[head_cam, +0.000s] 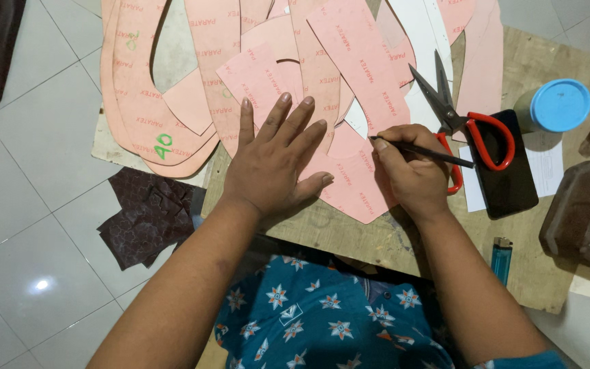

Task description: The person marks a pink pattern piece with a black pen, then uses red-handled scissors to cut along the marked lines. The person handles multiple pink pattern pieces, aligning and cutting them on a wooden work surface.

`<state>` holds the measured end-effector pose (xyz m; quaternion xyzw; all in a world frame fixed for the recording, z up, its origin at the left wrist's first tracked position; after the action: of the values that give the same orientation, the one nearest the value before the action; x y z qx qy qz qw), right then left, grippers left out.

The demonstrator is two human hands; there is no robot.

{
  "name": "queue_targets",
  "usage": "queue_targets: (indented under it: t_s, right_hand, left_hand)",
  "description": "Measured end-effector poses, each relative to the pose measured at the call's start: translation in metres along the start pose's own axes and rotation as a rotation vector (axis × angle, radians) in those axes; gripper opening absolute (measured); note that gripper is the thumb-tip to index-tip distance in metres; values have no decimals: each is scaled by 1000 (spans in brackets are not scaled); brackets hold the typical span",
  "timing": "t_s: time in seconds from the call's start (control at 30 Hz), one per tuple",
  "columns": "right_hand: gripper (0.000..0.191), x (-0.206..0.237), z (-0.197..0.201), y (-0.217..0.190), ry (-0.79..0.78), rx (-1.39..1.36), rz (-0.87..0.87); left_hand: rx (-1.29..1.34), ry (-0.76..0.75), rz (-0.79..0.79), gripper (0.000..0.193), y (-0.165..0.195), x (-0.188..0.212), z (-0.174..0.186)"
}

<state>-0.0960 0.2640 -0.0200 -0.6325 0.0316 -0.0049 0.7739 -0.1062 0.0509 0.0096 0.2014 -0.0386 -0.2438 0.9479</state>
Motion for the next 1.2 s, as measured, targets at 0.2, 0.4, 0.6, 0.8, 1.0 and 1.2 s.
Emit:
queue_targets:
  t_s: [0.2,0.4,0.6,0.8,1.0,1.2]
  right_hand:
    - [12,0,2,2,20,-48,-10]
    - [10,-1,0,-5,-7,43,15]
    - [9,0,1,-5,-1,38,-18]
    - [9,-1,1,-8,-12,34,25]
    - [9,0,2,-4,1,45,26]
    - [9,0,4,-7,-11,65,62]
  left_hand:
    - [-6,6,-7,77,1,0,1]
    - [21,20,-9,77,0,1,3]
    - [22,18,-2,77,1,0,2]
    - [4,11,8,76,1,-1,2]
    - [27,21,11,76,1,0,3]
    - [22,21,-5,76,3,-1,4]
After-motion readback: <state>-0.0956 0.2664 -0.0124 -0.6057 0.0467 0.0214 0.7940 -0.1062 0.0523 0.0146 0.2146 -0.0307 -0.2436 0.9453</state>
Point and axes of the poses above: each hand's wrist, its own x-axis away from the middle knuckle, its own z-axis out of the back of the hand, y = z × x, the point moved 9 cm from there along -x, towards the middle knuckle, and after that the axes turned 4 degrees about x, right-handed, at the moved point
